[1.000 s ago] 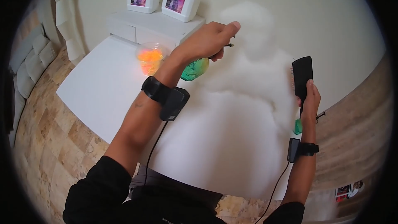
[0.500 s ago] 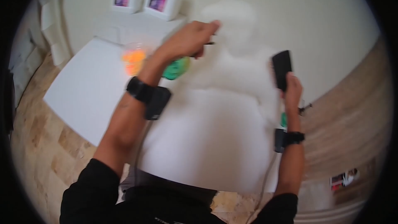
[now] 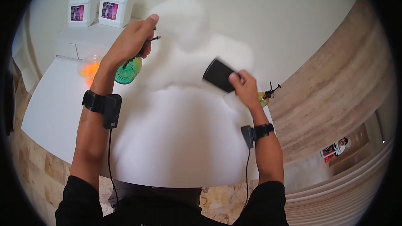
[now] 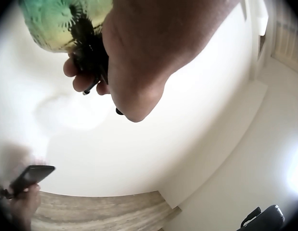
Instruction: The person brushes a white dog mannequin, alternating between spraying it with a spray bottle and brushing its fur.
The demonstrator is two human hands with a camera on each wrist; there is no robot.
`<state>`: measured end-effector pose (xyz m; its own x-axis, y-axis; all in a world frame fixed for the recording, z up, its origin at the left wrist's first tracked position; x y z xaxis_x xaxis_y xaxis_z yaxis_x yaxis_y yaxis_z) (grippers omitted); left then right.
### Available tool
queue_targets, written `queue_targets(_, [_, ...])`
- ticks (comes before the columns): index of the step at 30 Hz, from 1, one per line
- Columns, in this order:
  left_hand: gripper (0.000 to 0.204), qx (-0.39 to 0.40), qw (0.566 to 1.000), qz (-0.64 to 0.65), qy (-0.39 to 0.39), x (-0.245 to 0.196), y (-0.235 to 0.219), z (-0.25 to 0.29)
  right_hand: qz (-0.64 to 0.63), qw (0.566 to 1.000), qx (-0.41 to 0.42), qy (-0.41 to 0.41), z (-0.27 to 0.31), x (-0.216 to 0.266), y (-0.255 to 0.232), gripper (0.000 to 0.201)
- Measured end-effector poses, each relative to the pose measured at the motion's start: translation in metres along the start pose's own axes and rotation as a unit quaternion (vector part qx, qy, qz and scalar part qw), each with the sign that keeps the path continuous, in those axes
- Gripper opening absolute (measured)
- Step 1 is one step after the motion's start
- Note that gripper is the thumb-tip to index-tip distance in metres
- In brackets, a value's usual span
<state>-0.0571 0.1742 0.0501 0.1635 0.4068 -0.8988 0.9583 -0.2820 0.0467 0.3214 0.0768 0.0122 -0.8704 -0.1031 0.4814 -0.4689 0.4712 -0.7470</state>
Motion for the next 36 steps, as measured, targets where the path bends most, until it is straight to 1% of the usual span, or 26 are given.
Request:
queue_targets(1, [0.061, 0.005, 1.0, 0.002, 0.0, -0.003, 0.002, 0.003, -0.051, 0.998, -0.032, -0.008, -0.006, 0.01, -0.012, 0.044])
queue_targets(3, [0.06, 0.006, 0.998, 0.047, 0.039, -0.011, 0.001, 0.005, -0.114, 0.987, -0.095, 0.058, -0.016, 0.037, -0.03, 0.044])
queue_targets(5, [0.06, 0.02, 0.997, 0.061, 0.033, -0.019, 0.001, 0.009, -0.144, 0.98, -0.102, 0.087, -0.025, 0.042, -0.038, 0.045])
queue_targets(6, [0.061, 0.033, 0.997, 0.071, 0.027, -0.019, 0.002, 0.018, -0.145, 0.98, -0.107, 0.085, -0.016, 0.039, -0.035, 0.045])
queue_targets(8, [0.061, 0.049, 0.997, 0.063, 0.014, -0.022, -0.004, 0.014, -0.142, 0.983, -0.086, 0.082, -0.019, 0.038, -0.024, 0.045])
queue_targets(9, [0.061, 0.066, 0.996, 0.053, 0.0, -0.019, -0.007, 0.013, -0.091, 0.99, -0.081, 0.076, -0.013, 0.035, -0.016, 0.047])
queue_targets(10, [0.061, 0.065, 0.996, 0.054, 0.001, -0.019, -0.008, 0.012, -0.08, 0.991, -0.076, 0.072, -0.005, 0.04, -0.004, 0.047])
queue_targets(11, [0.062, 0.061, 0.997, 0.056, -0.002, -0.019, -0.007, 0.012, -0.053, 0.997, -0.037, 0.046, 0.005, 0.04, 0.003, 0.047])
queue_targets(12, [0.062, 0.058, 0.997, 0.057, -0.005, -0.018, -0.006, 0.011, -0.039, 0.998, 0.001, 0.052, 0.012, 0.029, 0.014, 0.048])
queue_targets(13, [0.062, 0.05, 0.998, 0.044, 0.001, -0.006, 0.001, 0.005, 0.032, 0.999, 0.0, -0.022, 0.005, -0.007, 0.039, 0.049])
queue_targets(14, [0.062, 0.044, 0.998, 0.038, 0.005, -0.006, 0.001, 0.005, 0.085, 0.995, 0.046, -0.012, 0.015, -0.004, 0.045, 0.05])
queue_targets(15, [0.063, 0.039, 0.999, 0.032, 0.008, -0.006, 0.002, 0.006, 0.151, 0.985, 0.064, -0.051, 0.024, 0.001, 0.049, 0.052])
queue_targets(17, [0.062, 0.041, 0.999, 0.024, 0.009, -0.004, 0.002, 0.006, 0.181, 0.974, 0.115, -0.069, 0.034, 0.018, 0.058, 0.053])
queue_targets(19, [0.062, 0.042, 0.999, 0.016, 0.009, -0.004, 0.002, 0.006, 0.202, 0.97, 0.113, -0.081, 0.024, 0.023, 0.056, 0.055])
queue_targets(21, [0.062, 0.066, 0.998, 0.025, -0.001, -0.004, 0.004, 0.005, 0.162, 0.982, 0.055, -0.08, 0.004, 0.03, 0.047, 0.055])
queue_targets(22, [0.062, 0.066, 0.997, 0.025, -0.001, -0.006, 0.004, 0.005, 0.137, 0.987, 0.016, -0.084, -0.007, 0.035, 0.041, 0.051])
queue_targets(23, [0.062, 0.078, 0.997, 0.028, -0.008, -0.006, 0.003, 0.005, 0.077, 0.993, -0.022, -0.091, -0.019, 0.041, 0.038, 0.048])
queue_targets(25, [0.062, 0.09, 0.995, 0.031, -0.015, -0.007, 0.004, 0.005, -0.039, 0.998, -0.044, -0.032, -0.033, 0.059, 0.026, 0.048])
queue_targets(27, [0.062, 0.104, 0.994, 0.029, -0.01, -0.007, 0.003, 0.004, -0.083, 0.993, -0.065, -0.046, -0.049, 0.062, 0.021, 0.05])
queue_targets(29, [0.062, 0.093, 0.995, 0.027, -0.012, -0.008, 0.002, 0.005, -0.09, 0.993, -0.065, -0.037, -0.05, 0.063, 0.024, 0.05])
queue_targets(31, [0.061, 0.081, 0.996, 0.026, -0.014, -0.008, 0.002, 0.004, -0.025, 0.999, -0.038, -0.026, -0.041, 0.054, 0.038, 0.049])
queue_targets(32, [0.059, 0.045, 0.999, 0.008, -0.021, -0.008, 0.002, 0.004, 0.046, 0.995, -0.045, -0.076, -0.036, 0.046, 0.048, 0.049])
queue_targets(33, [0.056, 0.01, 1.0, -0.009, -0.028, -0.008, 0.001, 0.004, 0.115, 0.99, -0.014, -0.077, -0.025, 0.036, 0.053, 0.051])
queue_targets(34, [0.056, 0.008, 1.0, -0.008, -0.027, -0.008, -0.002, 0.003, 0.137, 0.986, 0.019, -0.089, -0.012, 0.034, 0.058, 0.053])
queue_targets(35, [0.052, 0.015, 0.999, -0.036, -0.033, -0.007, -0.004, 0.002, 0.157, 0.981, 0.052, -0.1, -0.002, 0.034, 0.063, 0.056])
queue_targets(36, [0.047, 0.022, 0.997, -0.064, -0.041, -0.006, -0.005, 0.001, 0.157, 0.981, 0.053, -0.1, 0.002, 0.033, 0.064, 0.056])
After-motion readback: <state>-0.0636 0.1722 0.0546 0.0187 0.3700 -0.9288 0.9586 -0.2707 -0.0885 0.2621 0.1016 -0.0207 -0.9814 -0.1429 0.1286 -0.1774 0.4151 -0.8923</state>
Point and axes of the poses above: each hand's wrist, its own z-axis away from the middle knuckle, its own y-axis out of the palm, x = y × z, the point moved 1 cm from there along -z, towards the middle knuckle, and after that the axes turned 13 degrees about z, right-handed, at the moved point
